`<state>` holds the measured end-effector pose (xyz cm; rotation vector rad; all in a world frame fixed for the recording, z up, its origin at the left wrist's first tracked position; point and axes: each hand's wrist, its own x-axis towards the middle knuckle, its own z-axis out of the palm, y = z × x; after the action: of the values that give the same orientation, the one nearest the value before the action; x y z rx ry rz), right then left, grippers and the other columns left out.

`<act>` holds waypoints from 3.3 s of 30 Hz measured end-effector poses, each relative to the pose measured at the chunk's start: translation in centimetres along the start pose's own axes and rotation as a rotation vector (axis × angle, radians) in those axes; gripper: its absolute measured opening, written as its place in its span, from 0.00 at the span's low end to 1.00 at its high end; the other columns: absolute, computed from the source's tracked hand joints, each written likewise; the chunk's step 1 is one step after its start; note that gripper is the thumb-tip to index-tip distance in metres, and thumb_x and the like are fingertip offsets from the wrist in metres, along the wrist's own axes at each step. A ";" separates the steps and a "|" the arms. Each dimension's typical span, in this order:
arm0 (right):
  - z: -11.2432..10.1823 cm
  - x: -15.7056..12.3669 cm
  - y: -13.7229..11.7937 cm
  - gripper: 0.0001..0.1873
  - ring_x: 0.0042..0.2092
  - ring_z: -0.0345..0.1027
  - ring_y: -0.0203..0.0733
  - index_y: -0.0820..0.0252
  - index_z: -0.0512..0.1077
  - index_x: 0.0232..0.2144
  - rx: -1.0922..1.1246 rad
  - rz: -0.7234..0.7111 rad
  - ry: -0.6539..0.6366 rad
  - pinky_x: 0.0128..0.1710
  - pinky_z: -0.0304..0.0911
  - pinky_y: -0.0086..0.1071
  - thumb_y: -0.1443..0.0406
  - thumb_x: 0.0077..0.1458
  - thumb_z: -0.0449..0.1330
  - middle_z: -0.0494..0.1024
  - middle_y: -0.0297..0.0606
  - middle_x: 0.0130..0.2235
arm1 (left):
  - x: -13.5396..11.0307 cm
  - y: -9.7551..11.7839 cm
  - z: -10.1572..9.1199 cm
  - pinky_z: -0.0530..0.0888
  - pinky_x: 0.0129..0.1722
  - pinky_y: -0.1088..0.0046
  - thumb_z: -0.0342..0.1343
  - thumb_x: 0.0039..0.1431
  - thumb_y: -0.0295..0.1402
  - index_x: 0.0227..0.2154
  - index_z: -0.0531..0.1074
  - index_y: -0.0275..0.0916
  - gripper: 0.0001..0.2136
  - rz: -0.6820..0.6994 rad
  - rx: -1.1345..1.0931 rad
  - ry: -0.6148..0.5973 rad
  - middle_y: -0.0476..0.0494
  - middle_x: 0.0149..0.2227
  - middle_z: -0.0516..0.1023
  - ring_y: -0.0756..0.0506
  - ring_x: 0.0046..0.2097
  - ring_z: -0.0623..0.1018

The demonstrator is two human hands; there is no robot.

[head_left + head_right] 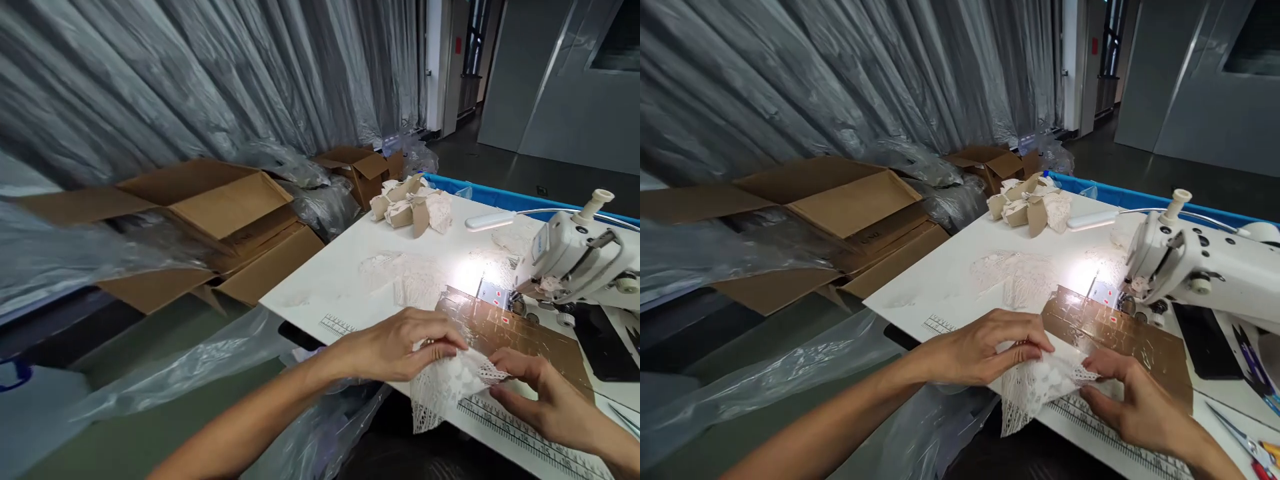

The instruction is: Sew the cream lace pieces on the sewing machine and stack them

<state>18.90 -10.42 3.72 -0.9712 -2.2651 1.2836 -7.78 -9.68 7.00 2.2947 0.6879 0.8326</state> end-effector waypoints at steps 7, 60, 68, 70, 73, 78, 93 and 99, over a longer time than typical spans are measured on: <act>-4.2 -1.7 2.1 0.22 0.23 0.54 0.32 0.62 0.75 0.29 0.092 0.358 0.295 0.20 0.50 0.26 0.48 0.53 0.59 0.67 0.31 0.22 | 5.2 -5.0 2.3 0.74 0.33 0.74 0.55 0.64 0.32 0.39 0.76 0.38 0.07 -0.155 0.068 -0.012 0.47 0.31 0.80 0.49 0.31 0.78; -0.3 1.1 6.1 0.19 0.41 0.70 0.45 0.56 0.69 0.56 -0.815 -0.059 0.519 0.39 0.72 0.40 0.62 0.67 0.49 0.71 0.44 0.40 | 5.5 -6.9 3.2 0.66 0.23 0.74 0.54 0.53 0.40 0.49 0.64 0.38 0.21 -0.588 -0.167 -0.035 0.57 0.22 0.65 0.48 0.24 0.70; -0.4 1.2 5.9 0.21 0.41 0.70 0.49 0.56 0.70 0.56 -0.769 0.008 0.532 0.40 0.72 0.44 0.59 0.68 0.47 0.72 0.47 0.41 | 6.0 -6.6 2.9 0.66 0.23 0.74 0.55 0.51 0.36 0.47 0.66 0.37 0.19 -0.609 -0.153 -0.042 0.55 0.24 0.71 0.47 0.25 0.73; -0.5 1.0 6.0 0.21 0.43 0.69 0.49 0.56 0.70 0.56 -0.680 0.053 0.534 0.44 0.71 0.45 0.58 0.68 0.47 0.72 0.47 0.42 | 6.2 -6.5 2.8 0.67 0.25 0.74 0.55 0.51 0.37 0.46 0.66 0.37 0.19 -0.614 -0.137 -0.036 0.54 0.25 0.73 0.47 0.26 0.74; -0.7 0.7 6.1 0.22 0.45 0.68 0.50 0.56 0.69 0.58 -0.590 0.092 0.519 0.45 0.71 0.46 0.58 0.68 0.46 0.72 0.47 0.43 | 6.4 -6.2 2.7 0.67 0.26 0.74 0.56 0.50 0.38 0.46 0.67 0.37 0.20 -0.632 -0.145 -0.052 0.52 0.26 0.74 0.46 0.29 0.75; -0.7 0.7 6.0 0.21 0.45 0.65 0.48 0.55 0.69 0.58 -0.643 0.025 0.476 0.47 0.68 0.45 0.62 0.68 0.47 0.71 0.46 0.43 | 6.8 -5.8 2.6 0.67 0.27 0.74 0.55 0.50 0.37 0.48 0.66 0.36 0.21 -0.674 -0.134 -0.076 0.52 0.27 0.73 0.46 0.29 0.75; 0.1 1.1 5.4 0.21 0.43 0.59 0.48 0.52 0.67 0.58 -0.799 0.116 0.397 0.46 0.64 0.45 0.62 0.67 0.45 0.67 0.45 0.43 | 6.2 -7.1 2.6 0.71 0.18 0.75 0.61 0.52 0.40 0.54 0.62 0.38 0.28 -0.688 -0.171 -0.123 0.54 0.25 0.70 0.49 0.22 0.72; 0.0 0.9 5.4 0.21 0.44 0.60 0.48 0.54 0.67 0.59 -0.776 0.092 0.421 0.47 0.65 0.45 0.63 0.67 0.47 0.67 0.46 0.43 | 6.3 -7.0 2.4 0.68 0.22 0.75 0.62 0.49 0.41 0.56 0.63 0.38 0.31 -0.630 -0.073 -0.164 0.52 0.26 0.72 0.47 0.26 0.74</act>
<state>20.33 -7.91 -0.90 -1.4330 -2.3848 0.1337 -3.71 -1.79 3.19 1.8757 1.1904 0.3594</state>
